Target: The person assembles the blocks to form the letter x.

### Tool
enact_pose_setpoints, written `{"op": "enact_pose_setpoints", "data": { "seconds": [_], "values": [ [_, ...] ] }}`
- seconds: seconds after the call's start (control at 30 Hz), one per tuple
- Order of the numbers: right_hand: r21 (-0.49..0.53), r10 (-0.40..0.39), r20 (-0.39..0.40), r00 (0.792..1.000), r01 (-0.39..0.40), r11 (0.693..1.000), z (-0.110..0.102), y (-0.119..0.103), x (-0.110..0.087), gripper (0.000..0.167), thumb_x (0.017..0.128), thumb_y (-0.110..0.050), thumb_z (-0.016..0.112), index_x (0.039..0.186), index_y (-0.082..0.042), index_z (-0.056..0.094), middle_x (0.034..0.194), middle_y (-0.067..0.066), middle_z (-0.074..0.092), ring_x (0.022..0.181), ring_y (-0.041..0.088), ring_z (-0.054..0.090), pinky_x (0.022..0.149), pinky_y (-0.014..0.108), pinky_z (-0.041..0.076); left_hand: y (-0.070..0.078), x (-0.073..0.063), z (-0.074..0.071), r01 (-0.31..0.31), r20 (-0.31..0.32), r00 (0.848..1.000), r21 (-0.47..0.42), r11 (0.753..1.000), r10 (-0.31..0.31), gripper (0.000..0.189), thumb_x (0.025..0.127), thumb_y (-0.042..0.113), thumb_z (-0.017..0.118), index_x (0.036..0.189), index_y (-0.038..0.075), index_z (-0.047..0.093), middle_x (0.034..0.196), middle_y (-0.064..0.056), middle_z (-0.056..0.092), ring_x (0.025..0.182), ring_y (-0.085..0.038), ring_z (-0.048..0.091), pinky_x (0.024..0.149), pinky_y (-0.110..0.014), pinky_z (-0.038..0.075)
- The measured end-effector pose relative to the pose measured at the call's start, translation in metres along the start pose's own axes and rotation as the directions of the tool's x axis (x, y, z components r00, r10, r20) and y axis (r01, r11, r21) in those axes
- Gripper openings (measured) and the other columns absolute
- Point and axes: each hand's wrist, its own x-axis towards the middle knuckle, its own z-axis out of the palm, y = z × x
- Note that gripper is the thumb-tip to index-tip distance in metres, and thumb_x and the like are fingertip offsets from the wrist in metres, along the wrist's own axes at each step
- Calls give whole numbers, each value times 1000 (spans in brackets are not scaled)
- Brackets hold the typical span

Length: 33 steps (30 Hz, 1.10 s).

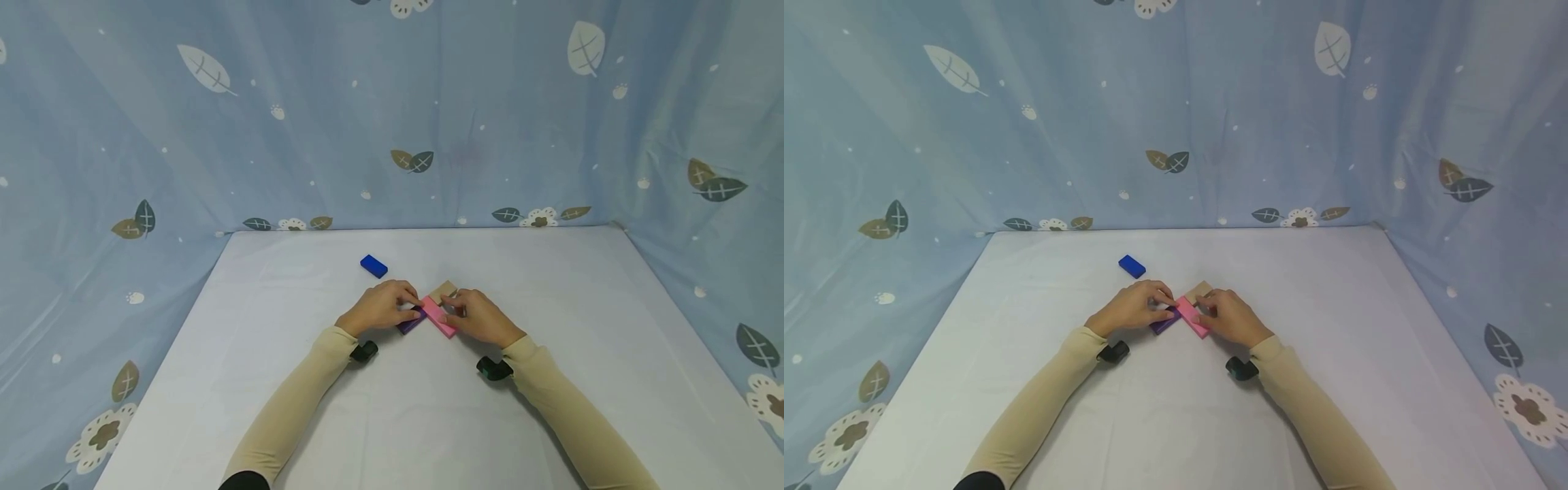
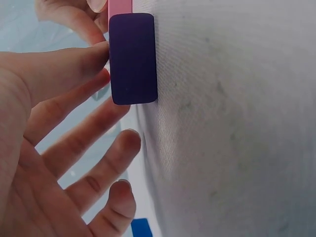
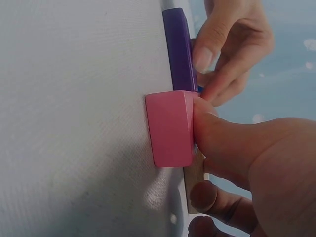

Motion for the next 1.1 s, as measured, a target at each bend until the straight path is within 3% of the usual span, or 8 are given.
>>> {"op": "enact_pose_setpoints", "data": {
  "seconds": [0.43, 0.7, 1.1],
  "values": [
    [-12, -16, -2, 1000, 16, 1000, 4, 1, 2, 46, 93, -16, 78, 131, 6, 66, 93, 5, 71, 69, 11, 48, 58, 22, 40, -2, -4, 1, -90, -90, 991, 69, 994, 96, 20, 92, 29, 79, 110, 21, 82, 123, 2, 68, 119, -22, 62, 101, -44, 53],
    [-12, -13, -1, 1000, 13, 1000, 5, 1, 2, 46, 92, -17, 78, 131, 5, 67, 88, 3, 68, 68, 12, 47, 57, 23, 39, -4, -5, -5, -62, -128, 990, -7, 998, 60, 25, 92, 30, 79, 114, 18, 80, 128, 2, 65, 126, -23, 58, 110, -46, 47],
    [-15, 19, 0, 1000, -19, 1000, 1, 0, 0, 46, 92, -18, 78, 132, 3, 67, 89, 3, 68, 71, 13, 47, 59, 23, 39, -15, -13, -33, -51, -144, 989, -90, 995, 38, 33, 93, 27, 79, 122, 11, 76, 131, -3, 63, 130, -27, 55, 115, -49, 44]
  ]
}}
